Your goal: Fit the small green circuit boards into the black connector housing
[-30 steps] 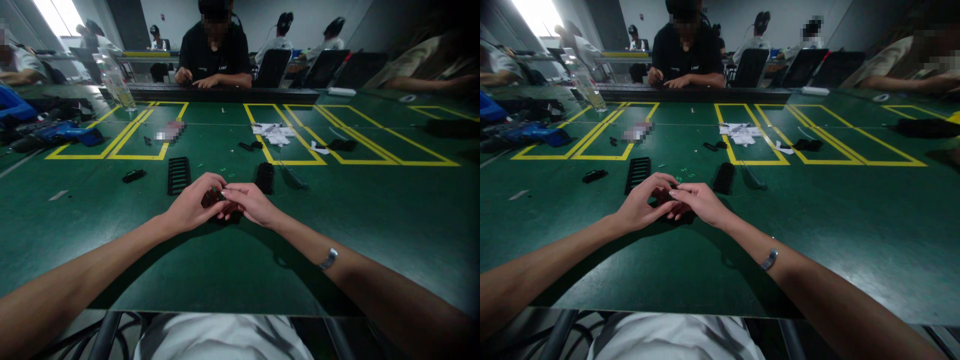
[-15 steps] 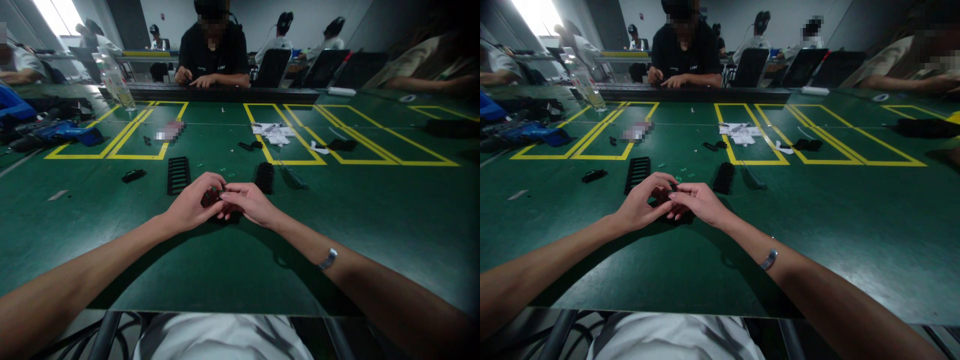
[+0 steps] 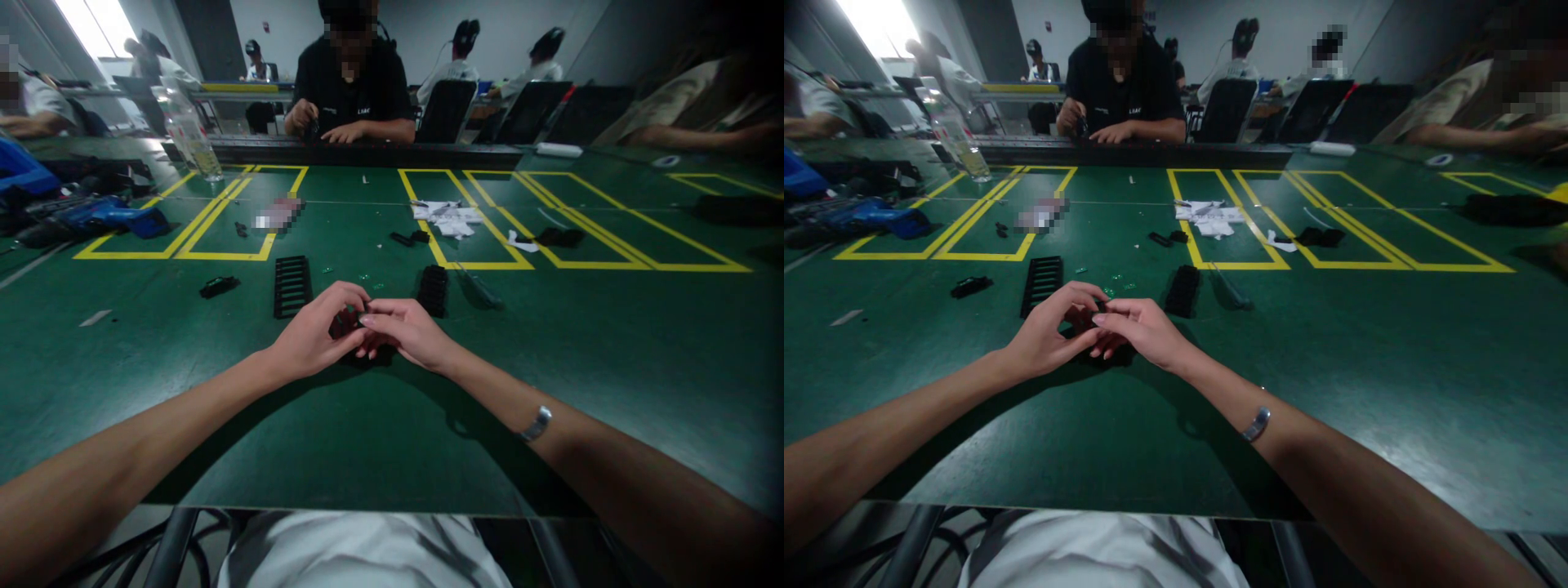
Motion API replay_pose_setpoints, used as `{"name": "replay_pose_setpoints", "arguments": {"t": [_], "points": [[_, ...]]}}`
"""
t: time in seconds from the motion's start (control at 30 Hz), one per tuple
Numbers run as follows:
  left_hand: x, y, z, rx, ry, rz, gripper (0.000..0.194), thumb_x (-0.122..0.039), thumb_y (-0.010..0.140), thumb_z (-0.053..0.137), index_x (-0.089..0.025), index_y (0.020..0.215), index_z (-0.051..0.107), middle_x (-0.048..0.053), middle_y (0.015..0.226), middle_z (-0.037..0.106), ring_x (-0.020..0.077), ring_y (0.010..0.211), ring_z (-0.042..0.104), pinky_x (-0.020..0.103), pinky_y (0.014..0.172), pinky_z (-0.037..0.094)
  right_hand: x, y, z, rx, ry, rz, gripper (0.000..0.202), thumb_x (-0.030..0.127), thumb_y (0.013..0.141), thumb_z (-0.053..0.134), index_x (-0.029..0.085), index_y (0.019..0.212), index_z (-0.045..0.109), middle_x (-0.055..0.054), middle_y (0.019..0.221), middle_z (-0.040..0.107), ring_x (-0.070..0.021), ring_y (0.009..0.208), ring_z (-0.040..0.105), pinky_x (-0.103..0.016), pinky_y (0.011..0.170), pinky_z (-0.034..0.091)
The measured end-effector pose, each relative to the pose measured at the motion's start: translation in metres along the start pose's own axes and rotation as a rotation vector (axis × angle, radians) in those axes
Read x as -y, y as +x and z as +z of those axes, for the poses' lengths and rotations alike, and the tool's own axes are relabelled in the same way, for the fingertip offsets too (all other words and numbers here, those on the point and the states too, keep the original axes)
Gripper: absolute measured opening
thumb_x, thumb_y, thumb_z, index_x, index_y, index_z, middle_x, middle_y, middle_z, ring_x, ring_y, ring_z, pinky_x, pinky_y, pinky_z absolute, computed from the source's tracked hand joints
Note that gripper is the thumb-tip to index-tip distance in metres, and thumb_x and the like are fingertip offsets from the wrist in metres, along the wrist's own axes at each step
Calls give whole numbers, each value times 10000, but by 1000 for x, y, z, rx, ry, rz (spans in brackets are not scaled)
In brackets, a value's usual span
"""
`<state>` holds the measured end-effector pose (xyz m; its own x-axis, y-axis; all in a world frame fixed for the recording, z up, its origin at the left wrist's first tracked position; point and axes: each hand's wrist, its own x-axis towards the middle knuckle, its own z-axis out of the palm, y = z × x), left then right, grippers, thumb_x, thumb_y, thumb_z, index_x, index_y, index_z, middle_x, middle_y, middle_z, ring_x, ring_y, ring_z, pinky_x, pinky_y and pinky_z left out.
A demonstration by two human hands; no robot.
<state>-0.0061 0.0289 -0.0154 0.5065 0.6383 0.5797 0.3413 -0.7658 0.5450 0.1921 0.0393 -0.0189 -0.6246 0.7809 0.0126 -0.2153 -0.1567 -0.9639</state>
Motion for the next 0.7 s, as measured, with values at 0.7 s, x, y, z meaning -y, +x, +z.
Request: {"name": "replay_pose_setpoints", "arguments": {"t": [0.7], "points": [[0, 0, -1, 29, -6, 18, 219, -164, 886, 645, -170, 1066, 521, 123, 1217, 581, 158, 970, 604, 285, 779, 532, -2, 1, -1, -17, -114, -41, 242, 346, 842, 757, 128, 896, 666, -42, 732, 730, -153, 628, 723, -232, 553, 566]]}}
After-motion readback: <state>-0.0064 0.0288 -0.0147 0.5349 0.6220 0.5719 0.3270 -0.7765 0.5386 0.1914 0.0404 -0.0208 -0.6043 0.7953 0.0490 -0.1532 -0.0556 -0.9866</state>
